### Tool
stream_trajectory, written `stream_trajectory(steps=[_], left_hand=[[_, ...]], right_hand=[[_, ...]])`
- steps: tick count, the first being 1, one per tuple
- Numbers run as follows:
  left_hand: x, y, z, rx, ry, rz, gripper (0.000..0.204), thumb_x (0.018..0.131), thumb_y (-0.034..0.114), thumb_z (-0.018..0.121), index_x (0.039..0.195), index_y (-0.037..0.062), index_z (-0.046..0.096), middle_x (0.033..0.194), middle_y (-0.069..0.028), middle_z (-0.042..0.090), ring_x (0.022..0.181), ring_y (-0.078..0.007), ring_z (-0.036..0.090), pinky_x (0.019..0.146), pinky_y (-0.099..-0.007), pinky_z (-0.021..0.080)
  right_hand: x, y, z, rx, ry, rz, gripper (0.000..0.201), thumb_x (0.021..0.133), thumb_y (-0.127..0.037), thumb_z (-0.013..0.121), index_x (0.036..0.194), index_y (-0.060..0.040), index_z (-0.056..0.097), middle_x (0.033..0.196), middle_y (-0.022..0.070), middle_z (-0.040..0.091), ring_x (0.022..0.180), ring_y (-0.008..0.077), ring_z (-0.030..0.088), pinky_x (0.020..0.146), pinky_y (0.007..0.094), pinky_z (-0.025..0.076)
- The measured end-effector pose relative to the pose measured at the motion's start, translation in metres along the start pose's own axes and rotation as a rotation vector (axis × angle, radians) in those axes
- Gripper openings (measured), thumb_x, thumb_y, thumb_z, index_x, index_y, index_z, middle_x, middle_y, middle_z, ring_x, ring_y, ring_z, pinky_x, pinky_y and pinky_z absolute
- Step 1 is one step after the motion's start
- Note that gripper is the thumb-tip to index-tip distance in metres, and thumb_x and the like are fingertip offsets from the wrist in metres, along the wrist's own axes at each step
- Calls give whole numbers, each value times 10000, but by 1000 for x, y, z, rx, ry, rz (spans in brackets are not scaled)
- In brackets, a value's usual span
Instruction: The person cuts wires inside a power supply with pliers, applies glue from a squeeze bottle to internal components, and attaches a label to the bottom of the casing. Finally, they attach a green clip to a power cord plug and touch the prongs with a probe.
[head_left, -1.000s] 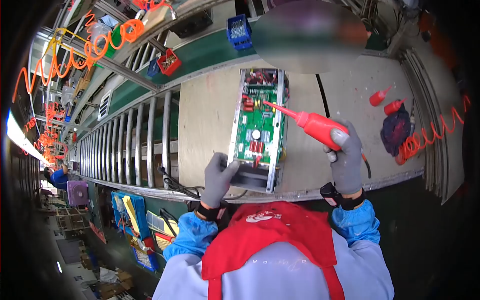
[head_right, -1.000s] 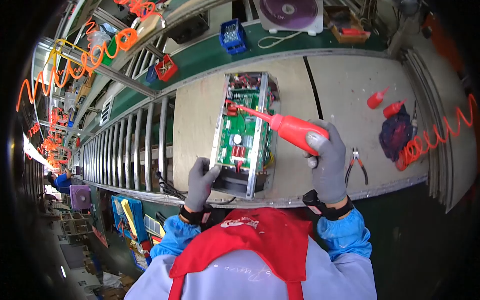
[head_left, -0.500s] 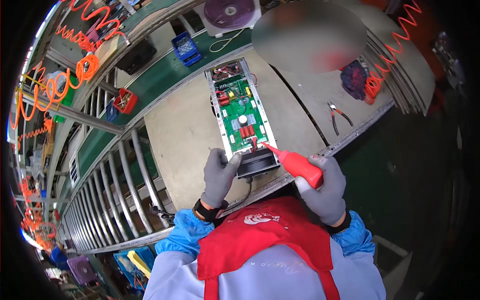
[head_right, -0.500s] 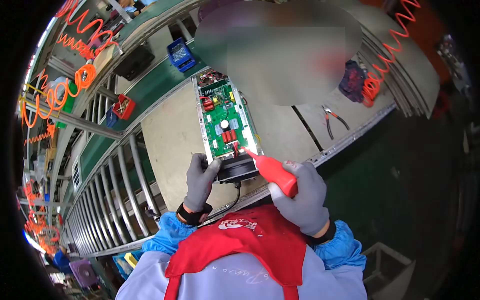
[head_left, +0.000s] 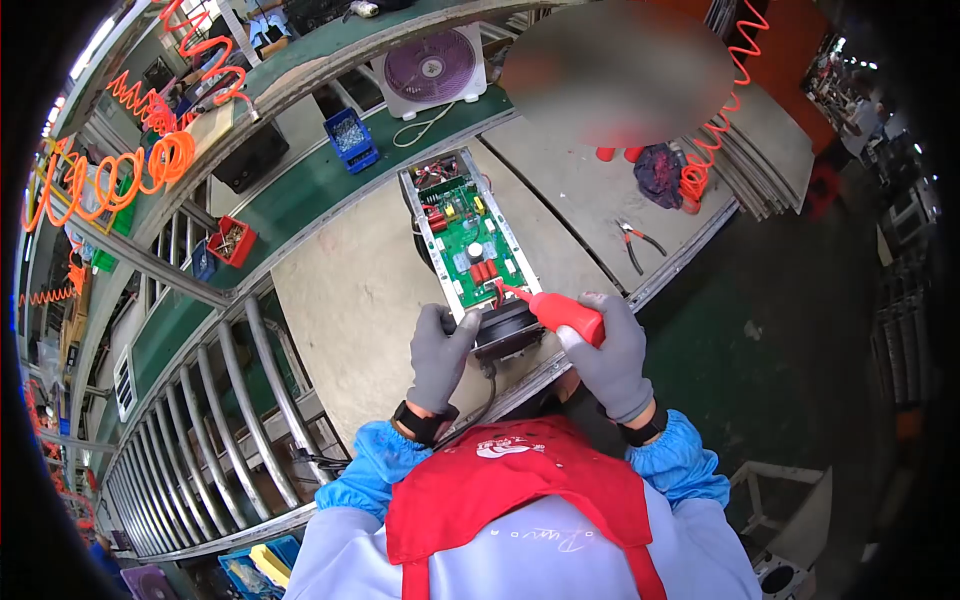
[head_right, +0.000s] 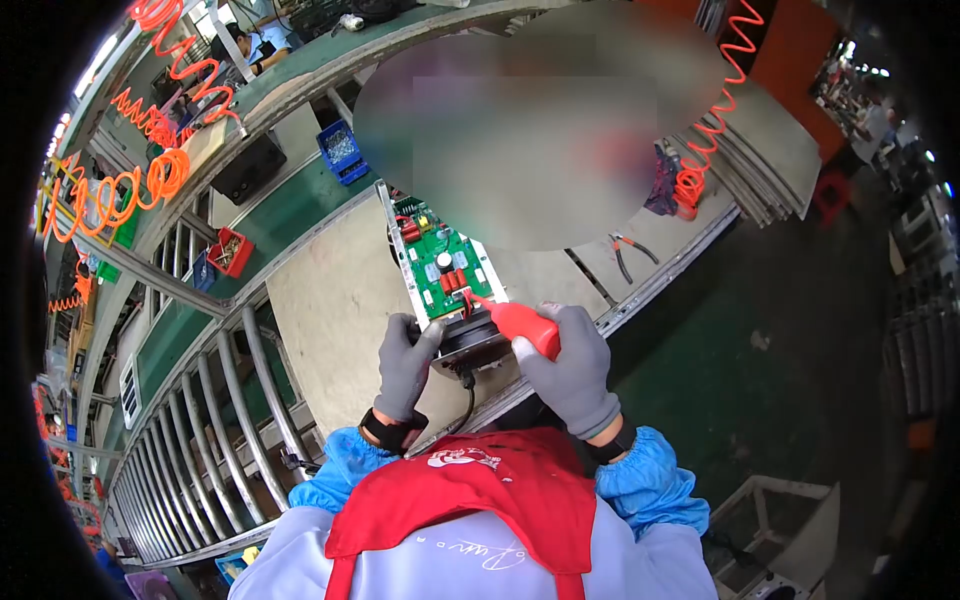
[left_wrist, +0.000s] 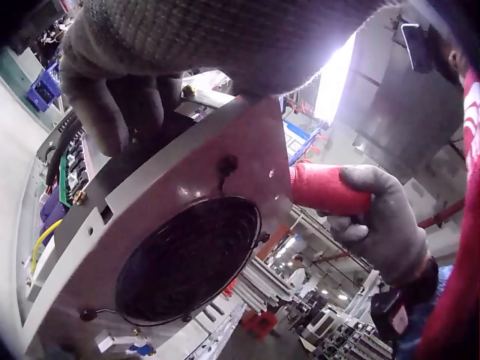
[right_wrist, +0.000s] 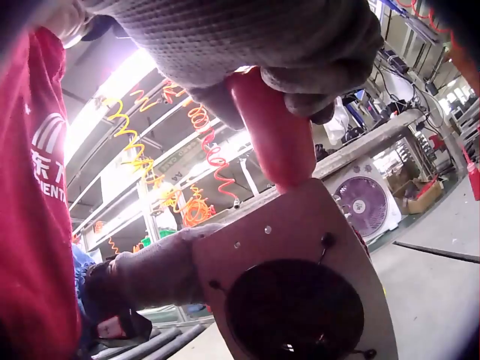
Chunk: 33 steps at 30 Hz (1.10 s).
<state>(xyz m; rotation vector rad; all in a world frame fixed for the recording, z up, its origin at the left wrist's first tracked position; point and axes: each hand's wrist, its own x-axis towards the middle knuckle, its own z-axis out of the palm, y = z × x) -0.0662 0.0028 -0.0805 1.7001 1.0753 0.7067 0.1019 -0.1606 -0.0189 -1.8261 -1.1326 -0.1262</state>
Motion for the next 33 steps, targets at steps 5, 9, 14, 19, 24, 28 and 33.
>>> stream_trajectory(steps=[5, 9, 14, 19, 24, 28, 33], left_hand=[[1, -5, 0, -27, 18, 27, 459, 875, 428, 744, 936, 7, 572, 759, -88, 598, 683, -179, 585, 628, -353, 489], [0, -2, 2, -53, 27, 18, 449, 872, 414, 749, 937, 7, 570, 763, -92, 597, 688, -183, 587, 629, -354, 490], [1, -7, 2, -35, 33, 25, 436, 870, 400, 751, 931, 10, 566, 759, -96, 589, 682, -190, 579, 625, -360, 484], [2, -9, 3, -54, 30, 38, 438, 871, 404, 750, 922, 11, 564, 754, -95, 585, 678, -193, 574, 619, -363, 479], [3, -9, 0, -40, 10, 58, 447, 873, 418, 746, 915, 12, 564, 758, -91, 590, 680, -187, 575, 618, -362, 478], [5, -13, -1, -76, -19, 88, 443, 890, 408, 742, 949, 5, 566, 787, -79, 597, 696, -162, 567, 624, -340, 476], [5, -20, -5, -124, -94, 130, 448, 932, 393, 721, 1024, -15, 559, 837, -75, 613, 753, -123, 573, 666, -306, 496]], right_hand=[[1, 6, 5, 13, 19, 34, 395, 762, -174, 784, 1080, 4, 632, 1004, 183, 661, 906, 358, 676, 795, 408, 550], [6, 6, 5, 9, -3, 38, 396, 764, -177, 783, 1082, 6, 633, 1006, 185, 662, 910, 358, 679, 798, 411, 550], [2, -1, 6, -23, -3, 0, 383, 767, -166, 778, 1078, 0, 629, 1009, 189, 664, 913, 361, 681, 793, 406, 554], [-7, -11, 13, -124, 39, -150, 376, 748, -146, 777, 1065, -12, 626, 923, 162, 635, 813, 349, 650, 704, 416, 534], [-17, -20, 21, -214, 68, -242, 381, 728, -137, 778, 1057, -20, 627, 830, 134, 580, 725, 332, 609, 633, 424, 499], [-27, -38, 21, -245, 80, -270, 380, 722, -142, 776, 1051, -19, 632, 820, 125, 572, 716, 322, 607, 617, 415, 495], [-43, -64, 32, -237, 54, -331, 451, 704, -153, 776, 1105, -9, 628, 831, 120, 574, 699, 307, 601, 606, 408, 491]])
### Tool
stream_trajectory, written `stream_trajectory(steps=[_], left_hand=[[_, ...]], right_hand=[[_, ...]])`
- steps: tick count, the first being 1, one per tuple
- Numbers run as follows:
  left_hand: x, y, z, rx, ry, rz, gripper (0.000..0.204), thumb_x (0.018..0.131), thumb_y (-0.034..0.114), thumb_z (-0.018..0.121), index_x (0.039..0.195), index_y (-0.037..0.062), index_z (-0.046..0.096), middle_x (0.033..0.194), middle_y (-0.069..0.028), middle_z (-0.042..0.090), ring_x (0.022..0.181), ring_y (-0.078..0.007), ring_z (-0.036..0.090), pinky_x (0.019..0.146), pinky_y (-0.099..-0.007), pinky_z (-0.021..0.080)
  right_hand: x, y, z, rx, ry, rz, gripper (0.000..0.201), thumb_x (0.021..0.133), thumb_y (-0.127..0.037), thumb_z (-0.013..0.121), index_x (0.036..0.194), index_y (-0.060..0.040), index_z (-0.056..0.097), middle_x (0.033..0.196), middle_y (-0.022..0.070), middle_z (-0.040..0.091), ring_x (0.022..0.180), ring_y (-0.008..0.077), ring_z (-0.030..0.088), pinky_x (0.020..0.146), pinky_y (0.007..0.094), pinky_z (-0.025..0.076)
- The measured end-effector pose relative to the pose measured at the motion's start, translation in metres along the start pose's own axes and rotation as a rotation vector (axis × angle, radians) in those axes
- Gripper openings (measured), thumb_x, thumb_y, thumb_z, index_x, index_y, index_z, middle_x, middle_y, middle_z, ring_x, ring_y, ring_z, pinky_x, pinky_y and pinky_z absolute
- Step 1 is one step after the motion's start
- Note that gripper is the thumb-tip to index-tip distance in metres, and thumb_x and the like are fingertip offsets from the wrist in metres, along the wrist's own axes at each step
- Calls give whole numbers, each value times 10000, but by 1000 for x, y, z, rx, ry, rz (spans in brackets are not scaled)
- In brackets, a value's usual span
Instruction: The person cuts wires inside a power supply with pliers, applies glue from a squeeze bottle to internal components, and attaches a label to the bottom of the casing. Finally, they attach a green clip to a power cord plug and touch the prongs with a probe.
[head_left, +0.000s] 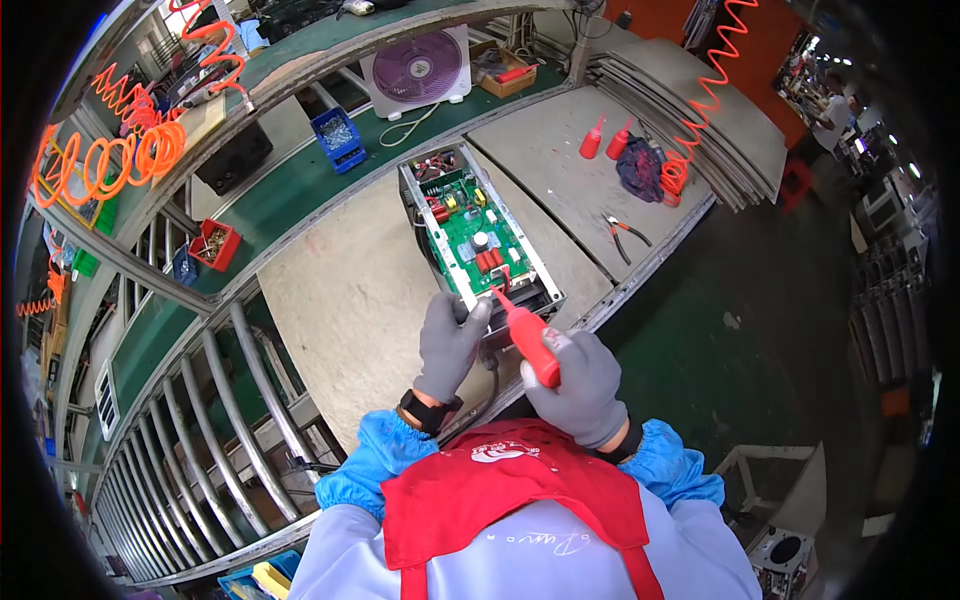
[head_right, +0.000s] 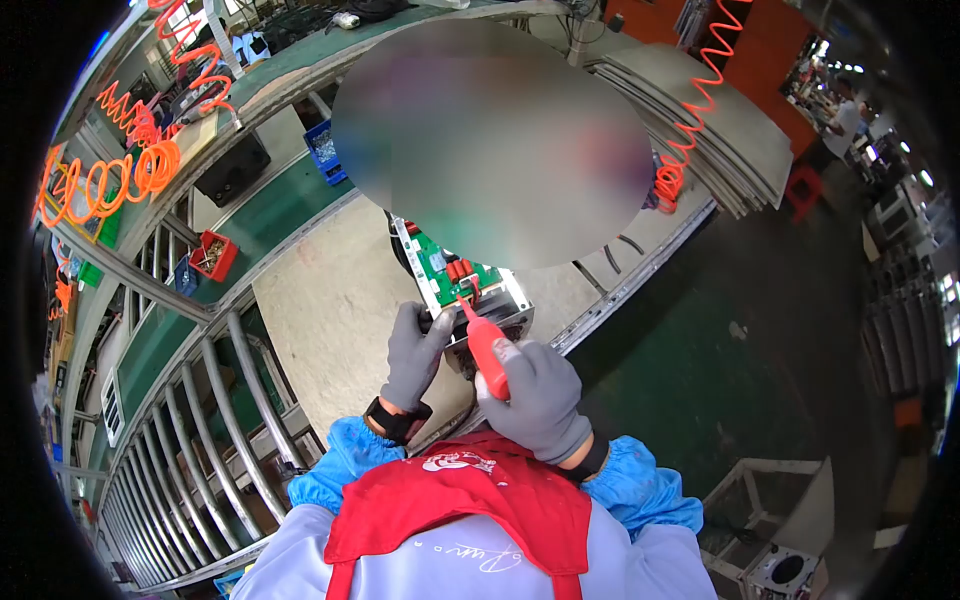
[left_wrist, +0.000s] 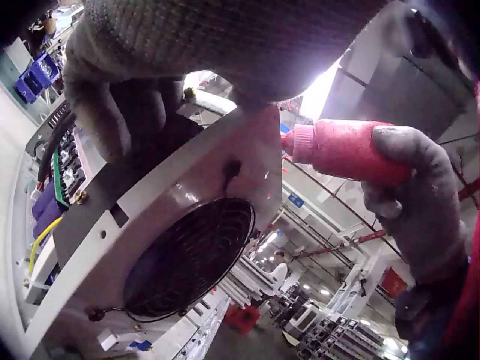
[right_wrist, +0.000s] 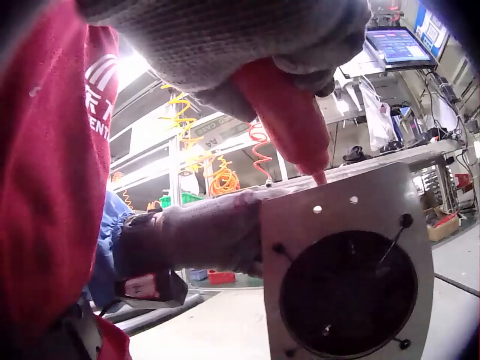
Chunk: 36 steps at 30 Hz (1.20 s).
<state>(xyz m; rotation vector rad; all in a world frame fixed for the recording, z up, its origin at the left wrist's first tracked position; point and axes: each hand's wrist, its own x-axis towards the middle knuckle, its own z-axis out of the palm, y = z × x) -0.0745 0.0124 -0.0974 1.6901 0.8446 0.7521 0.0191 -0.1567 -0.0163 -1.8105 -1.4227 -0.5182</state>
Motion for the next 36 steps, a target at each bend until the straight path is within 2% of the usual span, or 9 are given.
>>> stream_trajectory(steps=[3, 9, 12, 16, 33, 36], left_hand=[[-4, 14, -5, 4, -21, -33, 434, 945, 374, 710, 1056, -16, 555, 861, -91, 637, 774, -132, 605, 684, -312, 513], [-8, 9, -12, -107, -111, -59, 386, 969, 309, 677, 1135, -9, 536, 851, -85, 657, 761, -145, 627, 675, -318, 513], [-9, -1, -12, -107, -83, 18, 356, 963, 335, 667, 1108, 32, 548, 740, -51, 644, 609, -143, 620, 561, -325, 501], [-15, 5, -16, -172, -117, -22, 366, 973, 329, 653, 1154, 37, 526, 729, -46, 621, 525, -124, 586, 483, -311, 472], [-16, 2, -14, -167, -105, 5, 383, 972, 341, 664, 1166, 41, 527, 735, -48, 611, 558, -124, 592, 486, -309, 472], [-15, -1, -13, -146, -99, 29, 385, 976, 341, 659, 1175, 39, 528, 736, -53, 619, 581, -130, 594, 517, -316, 473]], right_hand=[[-1, -10, 10, -72, -9, -32, 464, 703, -159, 769, 1118, -13, 621, 848, 115, 564, 706, 304, 596, 611, 412, 484], [9, -24, 19, -161, -59, -15, 446, 710, -165, 750, 1118, -41, 619, 840, 98, 522, 700, 296, 563, 606, 425, 460], [13, -24, 25, -190, -61, -16, 435, 711, -165, 746, 1111, -46, 623, 828, 97, 522, 692, 296, 559, 597, 425, 458], [17, -25, 27, -216, -68, -26, 433, 710, -168, 746, 1108, -46, 628, 810, 96, 523, 697, 296, 565, 591, 421, 457], [16, -19, 27, -141, -52, -18, 415, 711, -156, 745, 1092, -38, 632, 844, 116, 573, 706, 317, 580, 616, 422, 483], [14, -9, 30, -62, 62, 6, 409, 738, -173, 754, 1101, -28, 632, 876, 132, 605, 720, 298, 593, 630, 407, 490]])
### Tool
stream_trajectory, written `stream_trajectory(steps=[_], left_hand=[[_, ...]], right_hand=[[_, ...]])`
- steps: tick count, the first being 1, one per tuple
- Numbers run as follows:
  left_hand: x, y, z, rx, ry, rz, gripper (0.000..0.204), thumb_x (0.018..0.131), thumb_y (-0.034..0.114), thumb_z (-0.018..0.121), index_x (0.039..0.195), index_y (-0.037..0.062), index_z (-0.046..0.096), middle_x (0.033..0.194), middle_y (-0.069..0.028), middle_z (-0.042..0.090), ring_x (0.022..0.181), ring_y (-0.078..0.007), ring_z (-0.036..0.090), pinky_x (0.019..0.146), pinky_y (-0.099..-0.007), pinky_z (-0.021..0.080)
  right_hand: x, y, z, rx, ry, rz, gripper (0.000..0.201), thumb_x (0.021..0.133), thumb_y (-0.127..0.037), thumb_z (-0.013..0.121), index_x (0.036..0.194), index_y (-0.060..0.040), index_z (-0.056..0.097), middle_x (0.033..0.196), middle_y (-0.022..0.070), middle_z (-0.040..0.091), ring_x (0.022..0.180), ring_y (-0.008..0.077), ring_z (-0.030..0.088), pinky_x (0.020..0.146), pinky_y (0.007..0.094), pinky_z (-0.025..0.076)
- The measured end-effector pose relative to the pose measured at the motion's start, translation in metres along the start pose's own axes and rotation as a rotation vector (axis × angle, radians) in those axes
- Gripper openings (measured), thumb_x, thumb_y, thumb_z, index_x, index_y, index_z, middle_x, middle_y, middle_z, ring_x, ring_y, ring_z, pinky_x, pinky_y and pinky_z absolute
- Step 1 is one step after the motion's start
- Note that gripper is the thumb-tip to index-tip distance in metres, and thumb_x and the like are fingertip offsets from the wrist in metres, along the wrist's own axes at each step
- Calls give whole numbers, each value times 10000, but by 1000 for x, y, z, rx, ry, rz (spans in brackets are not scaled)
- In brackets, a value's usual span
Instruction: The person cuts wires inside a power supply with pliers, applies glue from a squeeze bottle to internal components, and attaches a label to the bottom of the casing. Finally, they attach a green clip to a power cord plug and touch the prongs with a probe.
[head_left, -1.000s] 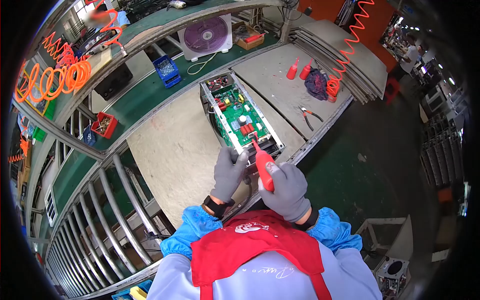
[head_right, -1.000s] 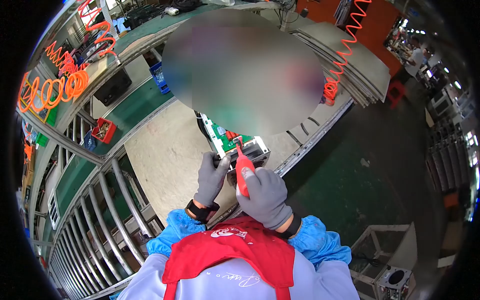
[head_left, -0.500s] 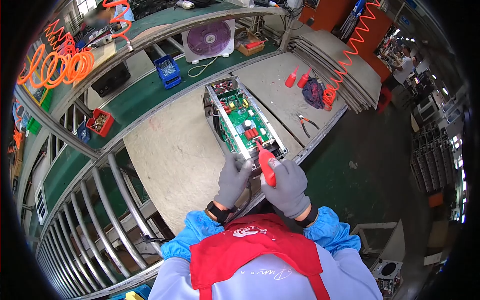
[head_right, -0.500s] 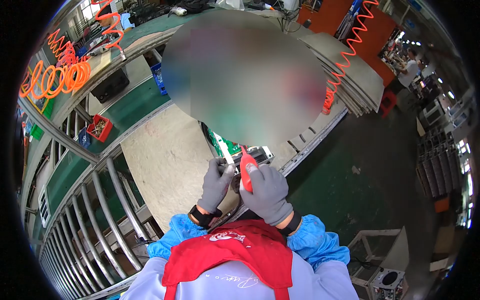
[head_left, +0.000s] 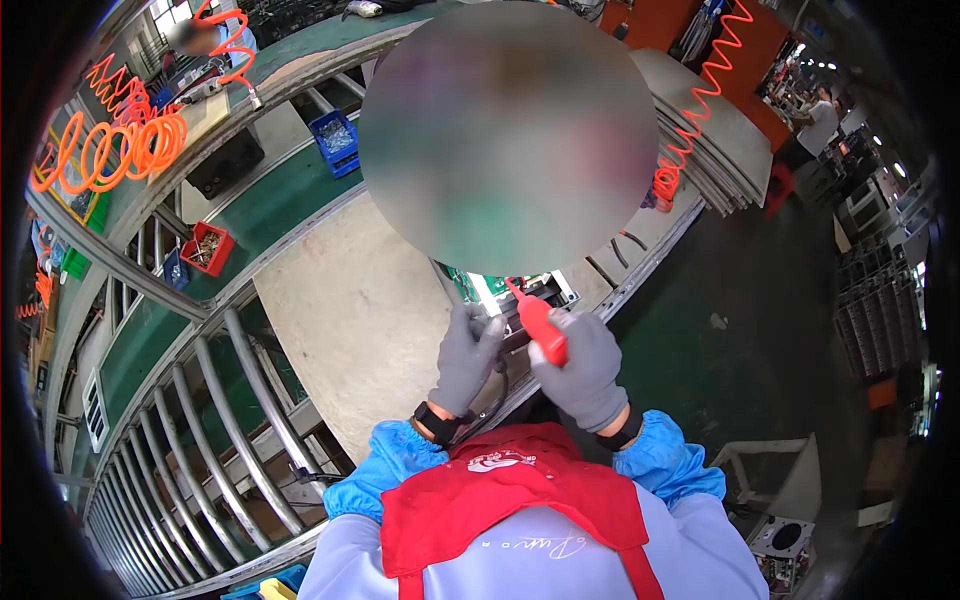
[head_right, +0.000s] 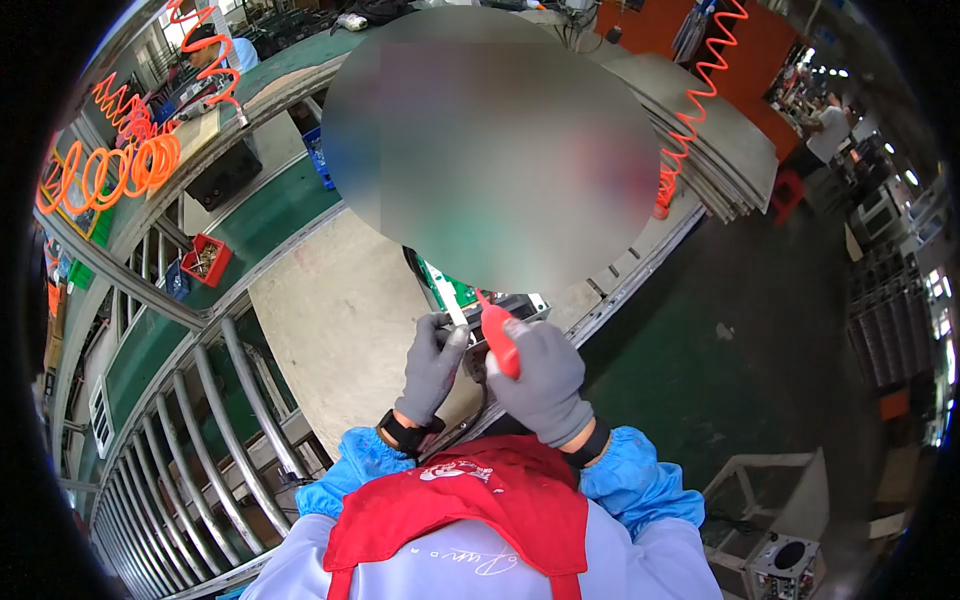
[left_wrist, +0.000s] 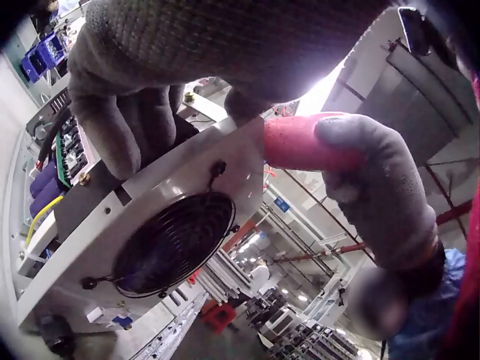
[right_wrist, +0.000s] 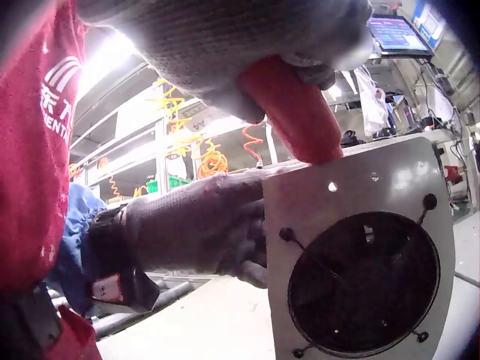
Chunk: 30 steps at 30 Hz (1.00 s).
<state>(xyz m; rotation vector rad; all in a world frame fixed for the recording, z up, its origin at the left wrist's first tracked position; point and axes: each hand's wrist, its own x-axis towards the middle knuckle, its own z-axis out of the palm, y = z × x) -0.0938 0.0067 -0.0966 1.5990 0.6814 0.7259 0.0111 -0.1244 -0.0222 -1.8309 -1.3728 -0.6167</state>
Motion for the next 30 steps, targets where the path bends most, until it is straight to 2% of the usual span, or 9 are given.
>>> stream_trajectory(steps=[3, 5, 9, 15, 24, 25, 26, 27, 30], left_hand=[[-1, 2, -1, 5, -10, -11, 390, 980, 340, 653, 1190, 37, 527, 727, -54, 621, 610, -133, 598, 556, -319, 472], [-4, 6, -1, 11, -16, -44, 397, 979, 334, 654, 1205, 32, 529, 736, -58, 627, 639, -137, 607, 588, -317, 482], [-6, 11, -1, 51, 30, -75, 420, 966, 307, 673, 1237, 14, 542, 826, -80, 657, 738, -157, 640, 674, -315, 520], [14, 7, 11, 202, 133, -50, 593, 879, 303, 770, 1337, 5, 539, 1095, -141, 678, 928, -209, 671, 754, -340, 554], [39, 5, 35, 217, 298, -240, 439, 883, 180, 709, 1230, -50, 569, 1005, -110, 633, 869, -180, 633, 750, -331, 529], [40, 1, 37, 194, 328, -228, 428, 884, 172, 703, 1225, -52, 572, 1016, -115, 640, 886, -186, 637, 768, -335, 527], [39, 1, 37, 177, 370, -216, 417, 886, 163, 697, 1221, -53, 574, 1027, -120, 647, 903, -193, 642, 786, -339, 525], [40, 6, 42, 147, 400, -213, 389, 886, 157, 683, 1199, -54, 588, 1049, -144, 661, 942, -223, 651, 824, -357, 519], [43, 18, 47, 349, 437, -268, 377, 869, 163, 665, 1168, -58, 605, 1053, -174, 664, 956, -247, 654, 848, -367, 515]], right_hand=[[-7, 22, -8, 257, 56, 379, 389, 790, -204, 743, 1107, -9, 628, 881, 96, 621, 669, 213, 573, 597, 332, 467], [5, 29, -33, 634, 105, 956, 347, 881, -256, 670, 1114, -5, 614, 802, 20, 578, 652, 64, 507, 556, 247, 417], [-11, 121, -42, 1097, 381, 1251, 300, 975, -342, 609, 1097, -68, 603, 800, 17, 566, 605, 71, 503, 482, 191, 402], [-55, 250, -43, 1106, 529, 1567, 330, 954, -402, 631, 1059, -95, 574, 743, 41, 551, 556, 102, 510, 437, 188, 428], [-27, 439, 20, 934, 540, 1562, 372, 887, -400, 695, 1108, -109, 624, 888, 42, 558, 688, 131, 550, 497, 232, 456], [-47, 477, 32, 434, 127, 1064, 372, 884, -288, 698, 1173, -75, 600, 965, 63, 574, 800, 188, 570, 631, 299, 494], [-66, 514, 43, -190, 33, 569, 402, 881, -177, 702, 1237, -41, 575, 1042, 83, 590, 912, 245, 591, 765, 366, 532], [-63, 540, 53, -245, 6, 532, 392, 903, -178, 676, 1254, -47, 562, 1058, 82, 580, 923, 229, 587, 768, 345, 532], [-41, 582, 81, 490, 54, 1028, 364, 968, -180, 600, 1305, -66, 521, 1105, 76, 548, 955, 180, 574, 776, 283, 531]])
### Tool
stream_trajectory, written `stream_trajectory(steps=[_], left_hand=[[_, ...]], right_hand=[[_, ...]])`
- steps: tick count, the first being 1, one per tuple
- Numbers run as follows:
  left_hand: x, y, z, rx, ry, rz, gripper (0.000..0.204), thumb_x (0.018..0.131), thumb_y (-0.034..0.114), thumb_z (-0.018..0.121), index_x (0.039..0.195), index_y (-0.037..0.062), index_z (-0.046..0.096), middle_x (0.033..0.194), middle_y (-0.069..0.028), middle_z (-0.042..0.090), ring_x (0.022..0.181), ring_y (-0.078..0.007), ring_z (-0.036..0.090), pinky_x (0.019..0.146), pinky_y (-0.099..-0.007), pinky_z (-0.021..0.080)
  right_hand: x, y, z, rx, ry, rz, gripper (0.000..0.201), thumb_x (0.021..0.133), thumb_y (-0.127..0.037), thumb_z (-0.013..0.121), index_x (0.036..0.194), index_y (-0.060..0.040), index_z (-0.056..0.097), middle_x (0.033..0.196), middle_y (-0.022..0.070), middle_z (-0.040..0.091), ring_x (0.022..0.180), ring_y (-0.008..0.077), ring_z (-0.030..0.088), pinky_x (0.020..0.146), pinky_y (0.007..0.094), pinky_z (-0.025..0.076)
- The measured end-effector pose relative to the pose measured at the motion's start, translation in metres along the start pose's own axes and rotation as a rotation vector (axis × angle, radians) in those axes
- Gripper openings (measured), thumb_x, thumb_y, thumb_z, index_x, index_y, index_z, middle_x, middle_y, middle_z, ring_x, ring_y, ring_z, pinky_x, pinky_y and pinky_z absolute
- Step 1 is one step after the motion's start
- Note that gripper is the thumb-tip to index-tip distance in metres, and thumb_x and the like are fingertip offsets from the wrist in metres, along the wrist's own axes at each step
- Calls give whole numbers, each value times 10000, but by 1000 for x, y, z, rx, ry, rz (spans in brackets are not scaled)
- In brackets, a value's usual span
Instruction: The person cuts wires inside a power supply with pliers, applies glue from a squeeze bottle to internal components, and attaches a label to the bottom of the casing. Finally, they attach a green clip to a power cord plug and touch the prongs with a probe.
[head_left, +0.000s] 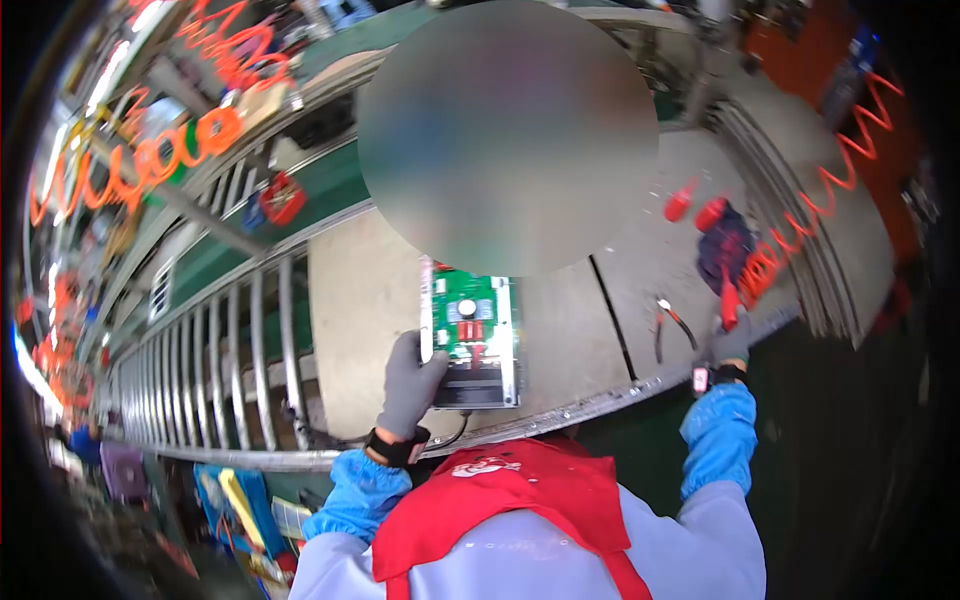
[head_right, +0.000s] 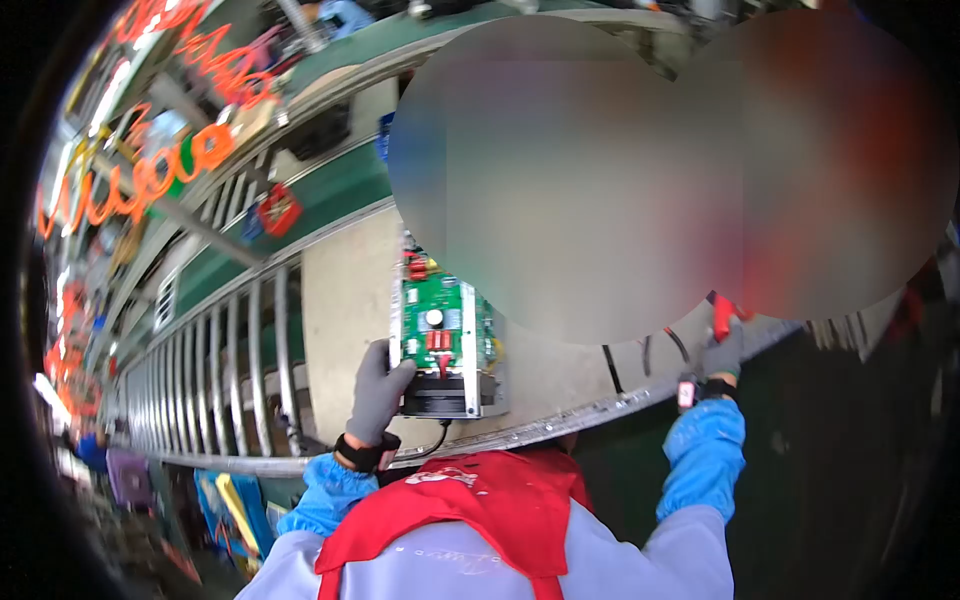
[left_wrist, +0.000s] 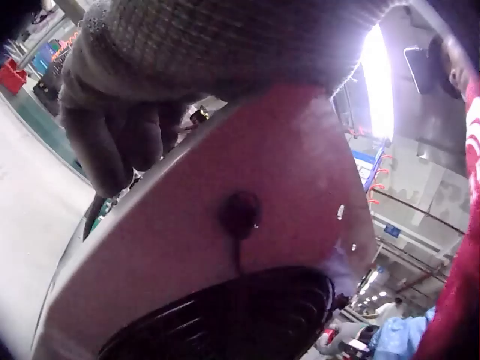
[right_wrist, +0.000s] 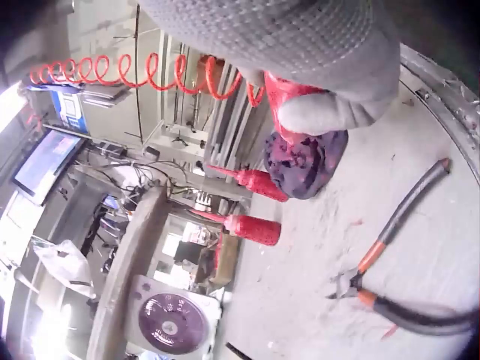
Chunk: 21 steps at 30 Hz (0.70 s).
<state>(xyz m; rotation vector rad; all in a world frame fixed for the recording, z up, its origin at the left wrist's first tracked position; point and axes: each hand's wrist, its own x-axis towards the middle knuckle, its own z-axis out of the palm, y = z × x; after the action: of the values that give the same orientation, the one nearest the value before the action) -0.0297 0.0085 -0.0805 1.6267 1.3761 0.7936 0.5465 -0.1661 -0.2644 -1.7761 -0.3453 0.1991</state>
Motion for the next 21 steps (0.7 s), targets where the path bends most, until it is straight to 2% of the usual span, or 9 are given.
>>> stream_trajectory(steps=[2, 3, 7, 9, 11, 13, 14, 17, 21], left_hand=[[1, 5, 4, 43, 25, -36, 382, 850, 172, 664, 1148, -60, 616, 1051, -188, 666, 970, -266, 654, 861, -378, 511], [1, 14, 3, 48, 16, -65, 383, 839, 176, 673, 1134, -63, 619, 1050, -190, 664, 964, -271, 654, 860, -377, 510], [3, 12, 3, 78, 42, -117, 384, 801, 155, 687, 1111, -64, 625, 1016, -175, 671, 924, -242, 656, 826, -356, 522], [3, 17, 4, -54, 41, -181, 376, 777, 120, 693, 1097, -65, 628, 997, -152, 679, 900, -213, 654, 808, -342, 526], [-1, 24, 5, -109, 60, -203, 378, 759, 93, 698, 1092, -70, 626, 990, -133, 683, 884, -199, 652, 803, -335, 527], [-10, 30, 8, -88, 103, -172, 349, 785, 62, 671, 1105, -70, 627, 979, -96, 675, 861, -145, 622, 795, -295, 513], [-16, 24, 11, -144, 149, -184, 346, 781, 61, 674, 1096, -75, 627, 974, -98, 676, 867, -150, 627, 802, -295, 516], [-34, 23, 18, -338, 297, -259, 361, 771, 68, 684, 1093, -84, 630, 973, -106, 684, 869, -167, 643, 812, -296, 523], [-50, 25, 33, -426, 414, -345, 407, 758, 88, 696, 1118, -92, 632, 987, -114, 695, 851, -182, 661, 808, -301, 536]], right_hand=[[5, 2, 20, 406, -56, 333, 347, 1012, -182, 549, 1338, -78, 494, 1136, 73, 527, 977, 148, 566, 781, 242, 530], [-11, -29, 30, 628, 32, 634, 332, 1009, -180, 552, 1321, -74, 509, 1079, 56, 546, 945, 149, 583, 767, 245, 531], [-132, -103, 85, 394, -675, 588, 306, 975, -248, 610, 1224, -70, 609, 1010, 23, 632, 897, 92, 615, 726, 270, 534], [-193, -144, 99, 183, -1160, 502, 386, 944, -273, 662, 1242, -32, 613, 1097, 43, 677, 948, 104, 640, 743, 306, 535], [-241, -158, 117, 43, -1479, -160, 445, 907, -292, 706, 1228, -3, 598, 1045, 82, 665, 926, 193, 654, 767, 346, 532], [-266, -187, 121, -99, -1495, -480, 464, 870, -321, 741, 1171, 0, 596, 971, 147, 621, 890, 285, 641, 780, 372, 524], [-271, -188, 127, -74, -1425, -516, 427, 839, -339, 759, 1079, -20, 606, 904, 153, 577, 830, 323, 624, 747, 379, 520], [-261, -178, 137, -51, -1515, -407, 403, 822, -339, 770, 1027, -32, 610, 908, 149, 586, 801, 322, 627, 716, 390, 515], [-240, -186, 146, -9, -1478, -615, 319, 844, -280, 743, 1025, -37, 639, 889, 153, 598, 794, 310, 637, 699, 392, 507]])
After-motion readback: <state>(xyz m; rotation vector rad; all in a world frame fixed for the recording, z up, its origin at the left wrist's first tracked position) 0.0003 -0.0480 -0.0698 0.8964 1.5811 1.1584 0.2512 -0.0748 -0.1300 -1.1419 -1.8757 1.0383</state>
